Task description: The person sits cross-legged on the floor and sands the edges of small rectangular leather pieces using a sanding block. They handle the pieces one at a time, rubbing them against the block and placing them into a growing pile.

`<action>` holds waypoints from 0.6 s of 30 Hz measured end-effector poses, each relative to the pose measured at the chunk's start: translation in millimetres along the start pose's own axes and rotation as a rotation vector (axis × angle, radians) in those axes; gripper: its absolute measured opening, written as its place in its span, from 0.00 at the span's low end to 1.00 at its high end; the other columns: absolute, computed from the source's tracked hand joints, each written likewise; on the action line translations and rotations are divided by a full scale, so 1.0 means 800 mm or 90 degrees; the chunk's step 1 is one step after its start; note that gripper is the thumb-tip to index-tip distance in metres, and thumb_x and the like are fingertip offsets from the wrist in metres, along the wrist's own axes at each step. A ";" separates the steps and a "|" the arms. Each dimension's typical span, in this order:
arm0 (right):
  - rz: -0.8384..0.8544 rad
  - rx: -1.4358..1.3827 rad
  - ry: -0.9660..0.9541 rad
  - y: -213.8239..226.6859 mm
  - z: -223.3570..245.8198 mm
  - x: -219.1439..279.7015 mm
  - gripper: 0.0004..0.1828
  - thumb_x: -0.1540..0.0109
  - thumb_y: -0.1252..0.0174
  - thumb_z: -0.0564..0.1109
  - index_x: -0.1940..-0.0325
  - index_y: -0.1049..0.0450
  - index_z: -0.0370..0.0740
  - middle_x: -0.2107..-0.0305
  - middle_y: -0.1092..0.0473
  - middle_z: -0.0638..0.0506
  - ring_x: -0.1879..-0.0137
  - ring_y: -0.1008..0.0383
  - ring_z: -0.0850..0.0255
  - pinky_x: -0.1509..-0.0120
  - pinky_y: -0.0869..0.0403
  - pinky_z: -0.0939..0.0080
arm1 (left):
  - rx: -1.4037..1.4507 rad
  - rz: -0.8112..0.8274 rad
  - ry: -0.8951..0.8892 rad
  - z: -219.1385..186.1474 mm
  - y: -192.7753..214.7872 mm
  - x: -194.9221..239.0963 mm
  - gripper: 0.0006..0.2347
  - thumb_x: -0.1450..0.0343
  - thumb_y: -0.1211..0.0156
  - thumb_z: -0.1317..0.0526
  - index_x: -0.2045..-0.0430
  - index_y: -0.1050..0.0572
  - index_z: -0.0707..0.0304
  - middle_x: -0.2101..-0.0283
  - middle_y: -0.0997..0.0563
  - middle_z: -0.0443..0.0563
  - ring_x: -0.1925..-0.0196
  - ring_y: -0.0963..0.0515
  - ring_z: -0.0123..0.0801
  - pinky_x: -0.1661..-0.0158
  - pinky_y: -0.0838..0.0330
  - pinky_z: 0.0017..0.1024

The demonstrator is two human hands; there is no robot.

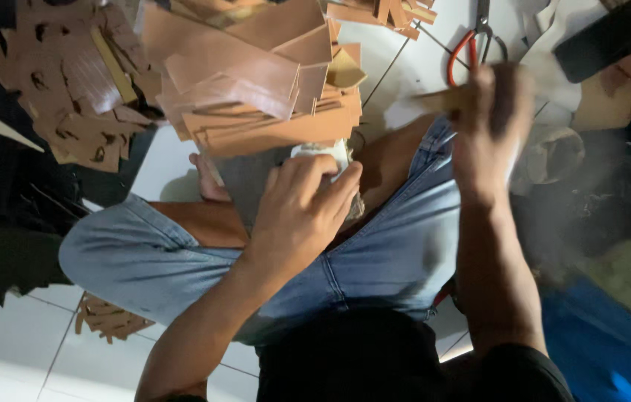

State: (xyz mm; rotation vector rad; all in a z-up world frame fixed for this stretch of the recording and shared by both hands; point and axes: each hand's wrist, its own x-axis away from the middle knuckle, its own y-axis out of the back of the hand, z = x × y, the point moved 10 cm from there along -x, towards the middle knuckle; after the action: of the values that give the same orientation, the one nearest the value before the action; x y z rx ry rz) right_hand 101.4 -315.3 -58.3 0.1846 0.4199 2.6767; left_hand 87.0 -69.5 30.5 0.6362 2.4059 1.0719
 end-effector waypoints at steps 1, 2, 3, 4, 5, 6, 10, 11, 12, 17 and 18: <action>-0.017 -0.009 0.045 0.012 0.016 0.021 0.08 0.21 0.50 0.42 0.49 0.36 0.33 0.64 0.33 0.51 0.65 0.35 0.67 0.62 0.32 0.68 | 0.018 -0.016 0.017 0.000 0.001 0.001 0.12 0.25 0.37 0.60 0.48 0.23 0.62 0.52 0.25 0.50 0.51 0.24 0.40 0.55 0.32 0.40; -0.034 -0.016 0.091 0.025 0.033 0.045 0.08 0.21 0.51 0.41 0.49 0.37 0.32 0.63 0.33 0.51 0.66 0.36 0.67 0.62 0.32 0.69 | 0.037 -0.033 0.034 -0.002 0.002 0.003 0.11 0.23 0.37 0.59 0.48 0.23 0.62 0.50 0.24 0.51 0.51 0.23 0.40 0.54 0.31 0.40; -0.043 -0.037 0.140 0.030 0.049 0.067 0.07 0.25 0.52 0.41 0.47 0.38 0.34 0.64 0.33 0.50 0.66 0.35 0.66 0.63 0.33 0.69 | 0.196 0.014 0.144 0.014 -0.013 0.005 0.12 0.23 0.40 0.58 0.47 0.24 0.61 0.50 0.22 0.49 0.53 0.21 0.36 0.55 0.28 0.36; -0.001 -0.287 0.018 0.022 0.036 0.096 0.10 0.26 0.50 0.45 0.49 0.34 0.34 0.66 0.30 0.49 0.66 0.31 0.63 0.63 0.31 0.66 | 0.356 0.065 0.252 0.023 -0.031 0.014 0.13 0.22 0.43 0.58 0.45 0.24 0.61 0.49 0.19 0.48 0.55 0.19 0.32 0.55 0.25 0.33; 0.050 -0.537 -0.109 -0.002 0.026 0.119 0.14 0.28 0.48 0.50 0.52 0.29 0.35 0.67 0.27 0.47 0.67 0.27 0.59 0.63 0.28 0.64 | 0.513 0.116 0.362 0.027 -0.050 0.027 0.14 0.22 0.46 0.57 0.43 0.25 0.61 0.49 0.16 0.46 0.57 0.17 0.28 0.56 0.22 0.29; 0.153 -0.193 0.335 -0.003 0.112 0.140 0.09 0.34 0.41 0.46 0.53 0.28 0.40 0.64 0.28 0.49 0.62 0.26 0.55 0.57 0.26 0.57 | 0.540 0.121 0.378 0.028 -0.053 0.028 0.14 0.22 0.46 0.57 0.44 0.25 0.62 0.50 0.16 0.48 0.57 0.16 0.29 0.56 0.22 0.29; 0.239 0.254 0.708 -0.083 0.168 0.225 0.19 0.38 0.27 0.54 0.55 0.27 0.45 0.62 0.29 0.51 0.56 0.23 0.54 0.58 0.28 0.57 | 0.636 0.137 0.447 0.046 -0.048 0.036 0.13 0.23 0.45 0.60 0.47 0.24 0.64 0.56 0.15 0.55 0.57 0.13 0.33 0.56 0.19 0.31; 0.251 0.232 0.678 -0.089 0.169 0.219 0.20 0.40 0.28 0.55 0.55 0.28 0.43 0.62 0.28 0.50 0.55 0.23 0.54 0.58 0.26 0.57 | 0.661 0.143 0.467 0.051 -0.047 0.040 0.12 0.23 0.44 0.61 0.47 0.23 0.65 0.57 0.14 0.57 0.57 0.12 0.35 0.56 0.18 0.32; 0.262 0.211 0.648 -0.095 0.167 0.210 0.21 0.41 0.29 0.55 0.56 0.28 0.42 0.62 0.28 0.49 0.55 0.22 0.53 0.59 0.25 0.57 | 0.515 0.116 0.337 0.048 -0.019 0.031 0.12 0.23 0.43 0.63 0.46 0.23 0.66 0.54 0.17 0.57 0.53 0.15 0.38 0.53 0.20 0.34; 0.221 0.280 0.422 -0.089 0.140 0.137 0.12 0.35 0.35 0.34 0.48 0.25 0.38 0.57 0.26 0.46 0.53 0.22 0.52 0.53 0.23 0.56 | -0.033 0.068 -0.056 0.008 0.034 0.030 0.15 0.29 0.37 0.68 0.47 0.22 0.68 0.44 0.25 0.57 0.45 0.23 0.47 0.43 0.27 0.41; 0.234 0.301 0.375 -0.090 0.135 0.124 0.14 0.35 0.35 0.34 0.45 0.24 0.37 0.57 0.26 0.44 0.53 0.22 0.51 0.51 0.22 0.55 | -0.038 0.061 -0.066 0.009 0.034 0.029 0.14 0.29 0.37 0.67 0.48 0.23 0.69 0.43 0.26 0.57 0.43 0.24 0.47 0.43 0.28 0.42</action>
State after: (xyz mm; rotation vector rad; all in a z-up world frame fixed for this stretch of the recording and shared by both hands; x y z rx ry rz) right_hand 60.8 -182.7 26.9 -0.4486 1.3113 2.9031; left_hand 78.6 -36.5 42.6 0.7742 2.2663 1.1177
